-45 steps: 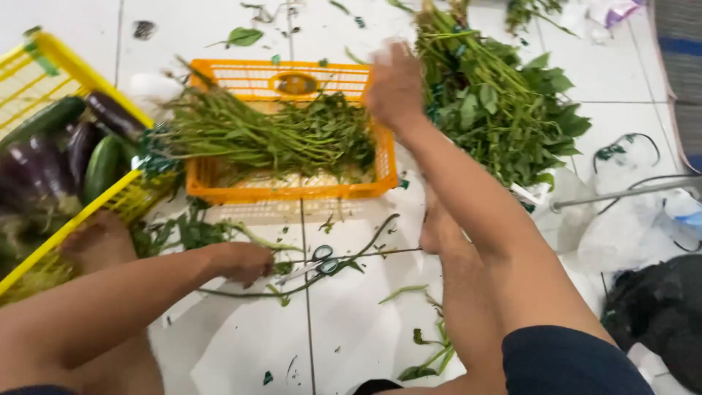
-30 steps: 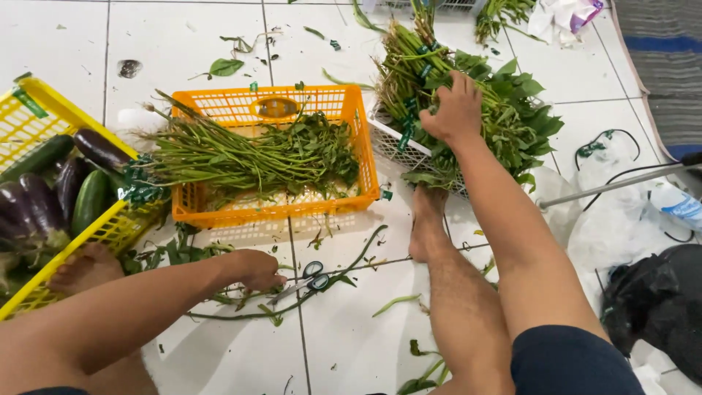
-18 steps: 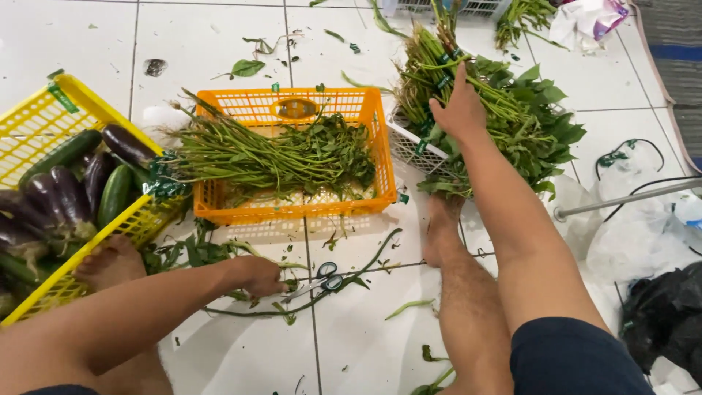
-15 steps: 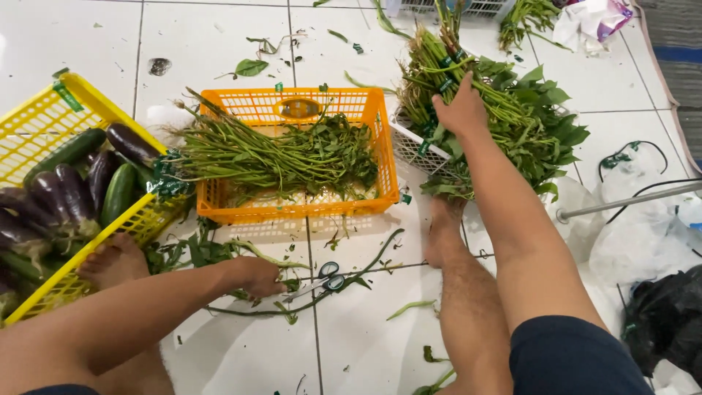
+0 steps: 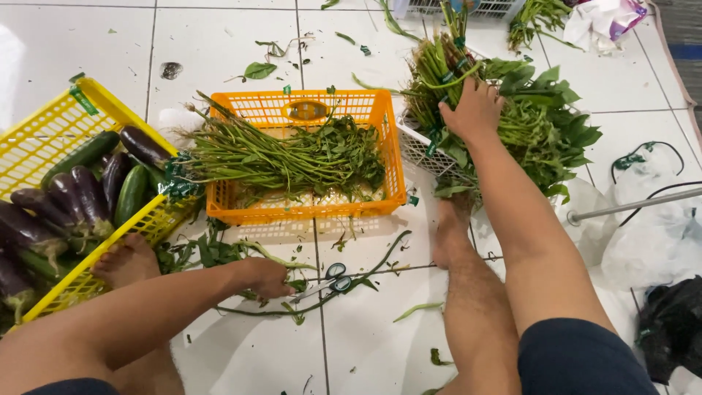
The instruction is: The person is sitting on the floor sorting, trimming the stems with scissors, and bundling leafy green vegetables into bunches.
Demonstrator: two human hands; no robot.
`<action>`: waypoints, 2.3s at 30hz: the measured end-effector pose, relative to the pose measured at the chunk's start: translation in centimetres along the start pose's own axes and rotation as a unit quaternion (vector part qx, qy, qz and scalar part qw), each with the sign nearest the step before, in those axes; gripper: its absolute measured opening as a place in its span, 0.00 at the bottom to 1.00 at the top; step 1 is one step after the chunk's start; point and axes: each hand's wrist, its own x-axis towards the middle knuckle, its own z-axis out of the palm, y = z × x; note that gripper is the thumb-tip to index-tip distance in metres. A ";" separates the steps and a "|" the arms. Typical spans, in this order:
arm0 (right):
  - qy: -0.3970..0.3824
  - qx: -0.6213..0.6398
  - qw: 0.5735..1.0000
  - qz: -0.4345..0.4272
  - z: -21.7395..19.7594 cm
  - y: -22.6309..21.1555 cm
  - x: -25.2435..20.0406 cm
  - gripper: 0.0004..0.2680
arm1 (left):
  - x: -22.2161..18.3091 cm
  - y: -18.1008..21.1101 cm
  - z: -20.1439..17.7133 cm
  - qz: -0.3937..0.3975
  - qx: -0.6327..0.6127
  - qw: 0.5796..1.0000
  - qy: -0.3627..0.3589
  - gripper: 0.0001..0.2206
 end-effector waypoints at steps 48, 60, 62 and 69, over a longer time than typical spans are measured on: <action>0.289 0.345 0.849 -0.276 -21.2 1.9 -0.6 0.01 | -11.0 6.5 -13.0 -0.043 0.040 0.996 0.064 0.22; -0.218 0.674 0.697 -0.113 -18.2 -22.4 -15.4 0.18 | -24.9 12.4 -20.1 0.357 -0.427 0.752 0.353 0.43; -0.240 0.679 0.687 -0.098 -18.5 -24.4 -17.1 0.17 | -23.7 13.0 -19.1 0.362 -0.470 0.737 0.323 0.44; -0.261 0.656 0.696 -0.132 -13.0 -23.9 -15.1 0.24 | -18.5 9.2 -16.3 0.309 -0.599 0.651 0.349 0.14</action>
